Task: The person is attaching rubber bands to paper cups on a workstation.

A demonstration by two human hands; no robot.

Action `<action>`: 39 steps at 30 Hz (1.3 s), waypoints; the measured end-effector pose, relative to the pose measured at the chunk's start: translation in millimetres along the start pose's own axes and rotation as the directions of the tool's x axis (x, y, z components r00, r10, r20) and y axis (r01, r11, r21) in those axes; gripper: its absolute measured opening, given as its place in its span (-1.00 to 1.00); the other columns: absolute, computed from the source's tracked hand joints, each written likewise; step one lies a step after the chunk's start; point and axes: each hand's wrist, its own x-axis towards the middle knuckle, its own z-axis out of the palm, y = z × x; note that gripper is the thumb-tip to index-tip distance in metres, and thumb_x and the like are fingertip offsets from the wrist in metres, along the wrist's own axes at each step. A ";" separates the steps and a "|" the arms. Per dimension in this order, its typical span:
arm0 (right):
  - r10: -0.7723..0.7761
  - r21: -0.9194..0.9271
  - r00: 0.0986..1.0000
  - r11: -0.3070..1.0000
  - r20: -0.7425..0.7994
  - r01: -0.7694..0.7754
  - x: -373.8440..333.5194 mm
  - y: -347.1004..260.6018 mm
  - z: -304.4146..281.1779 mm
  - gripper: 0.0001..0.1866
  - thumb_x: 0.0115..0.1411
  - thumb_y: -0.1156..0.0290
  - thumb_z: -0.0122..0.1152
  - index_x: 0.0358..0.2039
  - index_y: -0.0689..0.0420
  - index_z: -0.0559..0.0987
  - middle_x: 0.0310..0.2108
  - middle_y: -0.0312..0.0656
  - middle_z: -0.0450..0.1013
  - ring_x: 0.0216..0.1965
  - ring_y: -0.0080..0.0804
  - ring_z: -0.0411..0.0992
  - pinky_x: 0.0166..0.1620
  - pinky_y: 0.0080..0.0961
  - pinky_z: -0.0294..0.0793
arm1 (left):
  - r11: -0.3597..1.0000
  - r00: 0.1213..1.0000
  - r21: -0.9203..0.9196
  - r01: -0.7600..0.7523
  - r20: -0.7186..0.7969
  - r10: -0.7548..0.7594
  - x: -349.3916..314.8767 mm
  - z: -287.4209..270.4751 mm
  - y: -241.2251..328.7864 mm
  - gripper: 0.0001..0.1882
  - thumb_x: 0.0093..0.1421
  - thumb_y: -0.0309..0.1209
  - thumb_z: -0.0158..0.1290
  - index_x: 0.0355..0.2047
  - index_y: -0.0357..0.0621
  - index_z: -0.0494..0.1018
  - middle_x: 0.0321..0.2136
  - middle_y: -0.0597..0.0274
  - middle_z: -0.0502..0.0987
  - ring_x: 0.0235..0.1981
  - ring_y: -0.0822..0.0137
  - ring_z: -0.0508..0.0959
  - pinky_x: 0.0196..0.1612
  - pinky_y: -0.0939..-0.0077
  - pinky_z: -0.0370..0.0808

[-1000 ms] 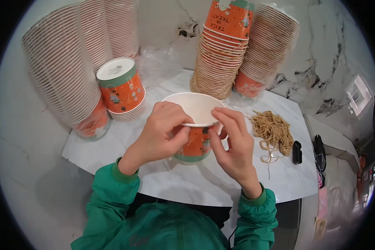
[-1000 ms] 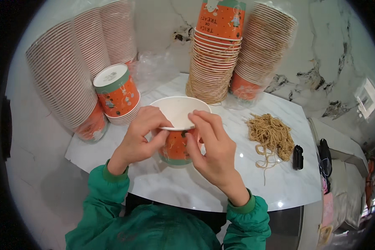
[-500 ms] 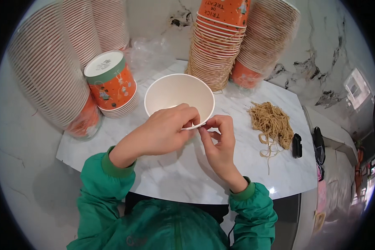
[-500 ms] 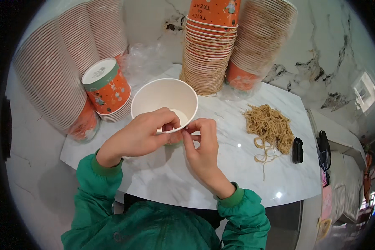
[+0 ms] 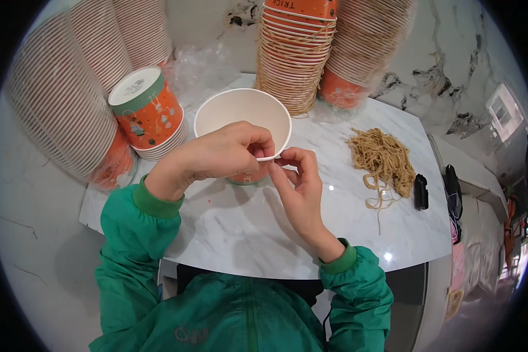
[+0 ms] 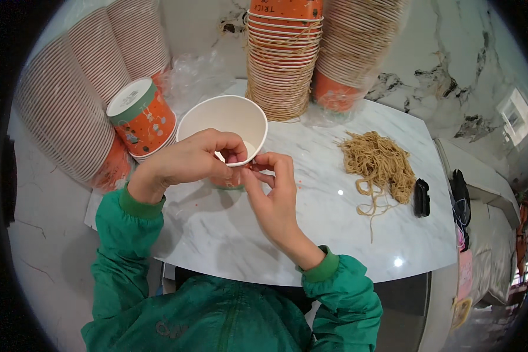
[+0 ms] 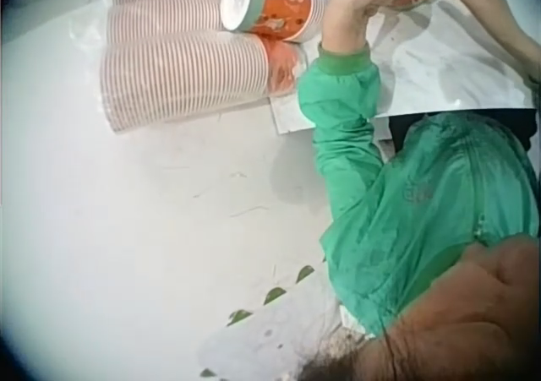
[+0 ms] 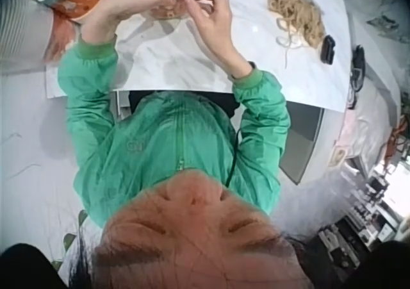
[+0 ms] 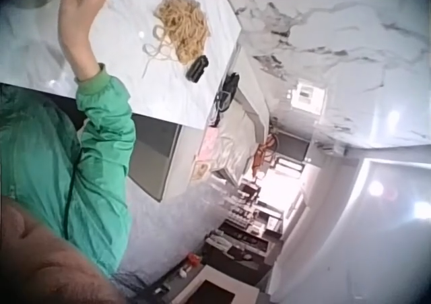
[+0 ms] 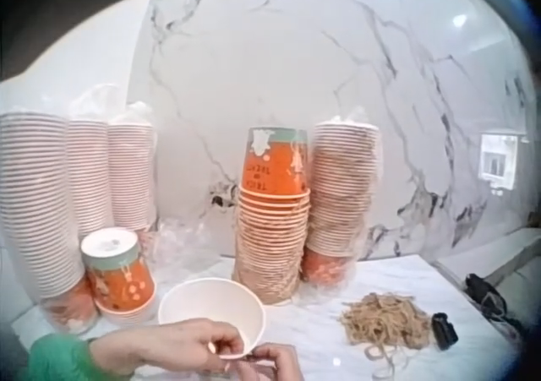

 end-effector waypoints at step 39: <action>0.496 0.205 0.860 0.835 0.121 -0.510 18.3 8.2 -14.9 -0.85 0.34 0.36 0.30 -0.25 0.13 0.54 -0.38 -0.37 0.53 -0.39 -0.61 0.50 -0.25 -0.59 0.55 | 0.549 0.746 0.805 -0.226 -0.219 0.629 -51.2 -15.7 -44.8 -0.73 0.09 -0.48 0.23 -0.15 -0.06 0.62 -0.19 0.30 0.57 -0.04 0.20 0.52 0.30 -0.04 0.18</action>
